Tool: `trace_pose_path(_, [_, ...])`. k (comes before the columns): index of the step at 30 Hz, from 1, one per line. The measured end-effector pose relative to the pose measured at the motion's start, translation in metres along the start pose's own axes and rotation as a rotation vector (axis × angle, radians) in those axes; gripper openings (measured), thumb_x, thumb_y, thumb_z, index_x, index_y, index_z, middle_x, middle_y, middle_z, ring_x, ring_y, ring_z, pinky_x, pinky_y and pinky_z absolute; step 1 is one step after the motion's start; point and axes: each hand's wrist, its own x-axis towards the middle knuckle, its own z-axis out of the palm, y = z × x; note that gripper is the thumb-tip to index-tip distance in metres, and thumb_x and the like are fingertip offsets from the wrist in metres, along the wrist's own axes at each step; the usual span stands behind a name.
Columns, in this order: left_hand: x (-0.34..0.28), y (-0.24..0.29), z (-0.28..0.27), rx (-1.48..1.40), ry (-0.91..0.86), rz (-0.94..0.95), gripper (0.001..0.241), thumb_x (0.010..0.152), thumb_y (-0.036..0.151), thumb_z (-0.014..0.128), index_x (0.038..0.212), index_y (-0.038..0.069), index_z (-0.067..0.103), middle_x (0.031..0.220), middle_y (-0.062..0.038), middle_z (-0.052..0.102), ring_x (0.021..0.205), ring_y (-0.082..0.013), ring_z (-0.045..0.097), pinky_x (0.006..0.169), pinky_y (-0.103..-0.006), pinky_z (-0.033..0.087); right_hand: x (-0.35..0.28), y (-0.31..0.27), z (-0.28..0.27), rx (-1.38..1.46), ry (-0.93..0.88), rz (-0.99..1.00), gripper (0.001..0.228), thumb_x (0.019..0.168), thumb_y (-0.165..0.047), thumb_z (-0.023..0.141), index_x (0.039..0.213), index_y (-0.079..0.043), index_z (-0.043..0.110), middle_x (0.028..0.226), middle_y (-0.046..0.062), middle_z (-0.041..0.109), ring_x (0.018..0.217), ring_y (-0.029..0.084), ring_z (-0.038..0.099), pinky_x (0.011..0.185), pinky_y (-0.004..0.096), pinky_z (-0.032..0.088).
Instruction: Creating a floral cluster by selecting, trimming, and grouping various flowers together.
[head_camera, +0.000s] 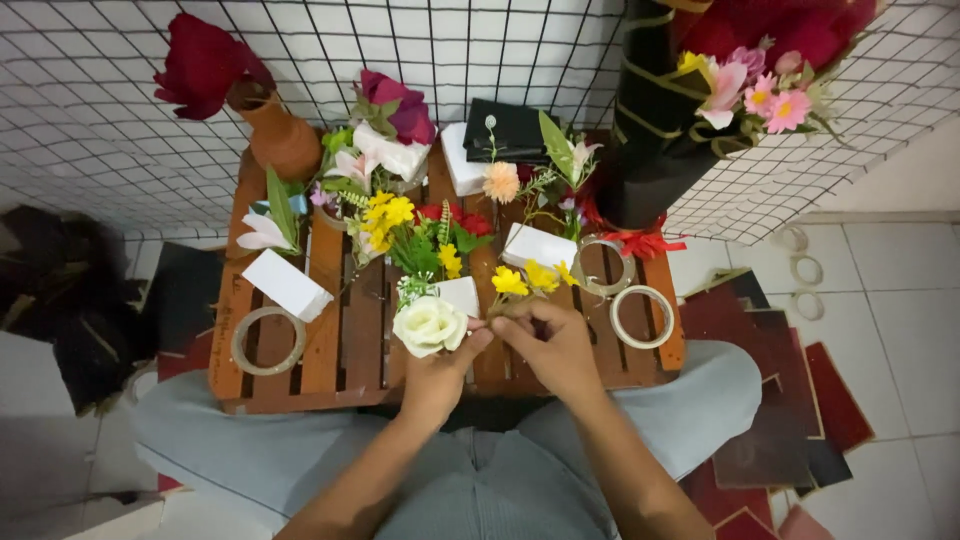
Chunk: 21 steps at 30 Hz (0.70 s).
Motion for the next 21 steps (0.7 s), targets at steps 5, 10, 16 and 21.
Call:
trace_pose_path(5, [0.003, 0.013, 0.0, -0.018, 0.011, -0.05, 0.02, 0.082, 0.012, 0.087, 0.095, 0.0, 0.076, 0.09, -0.008, 0.074, 0.088, -0.0118, 0.058, 0.081, -0.0352, 0.054, 0.009, 0.012, -0.002, 0.01, 0.049, 0.15, 0.026, 0.088, -0.015, 0.083, 0.073, -0.001, 0.067, 0.059, 0.004, 0.05, 0.05, 0.016, 0.051, 0.046, 0.03, 0.046])
trace_pose_path(10, [0.003, 0.011, 0.001, -0.103, -0.006, -0.113, 0.018, 0.084, 0.011, 0.086, 0.095, 0.0, 0.076, 0.084, -0.005, 0.066, 0.082, -0.0138, 0.059, 0.076, -0.0324, 0.054, 0.002, 0.006, 0.007, -0.005, 0.013, 0.034, 0.042, 0.089, -0.014, 0.084, 0.06, -0.005, 0.054, 0.056, 0.001, 0.052, 0.062, 0.011, 0.051, 0.06, 0.028, 0.044])
trace_pose_path(16, [0.013, -0.001, -0.007, -0.309, -0.054, -0.238, 0.017, 0.091, 0.014, 0.079, 0.1, 0.003, 0.071, 0.079, 0.001, 0.057, 0.058, -0.0067, 0.048, 0.053, -0.0209, 0.04, -0.005, -0.031, 0.013, 0.079, 0.042, 0.042, 0.022, 0.09, -0.014, 0.082, 0.075, -0.002, 0.071, 0.059, 0.003, 0.058, 0.061, 0.012, 0.054, 0.064, 0.032, 0.054])
trace_pose_path(21, [0.016, 0.043, -0.023, -0.738, -0.003, -0.352, 0.012, 0.091, 0.002, 0.072, 0.101, 0.005, 0.066, 0.084, 0.004, 0.053, 0.063, -0.0058, 0.048, 0.055, -0.0173, 0.038, -0.008, -0.003, 0.019, 0.388, 0.337, -0.063, 0.016, 0.097, -0.003, 0.062, 0.112, 0.002, 0.067, 0.079, 0.001, 0.048, 0.074, 0.01, 0.053, 0.093, 0.037, 0.058])
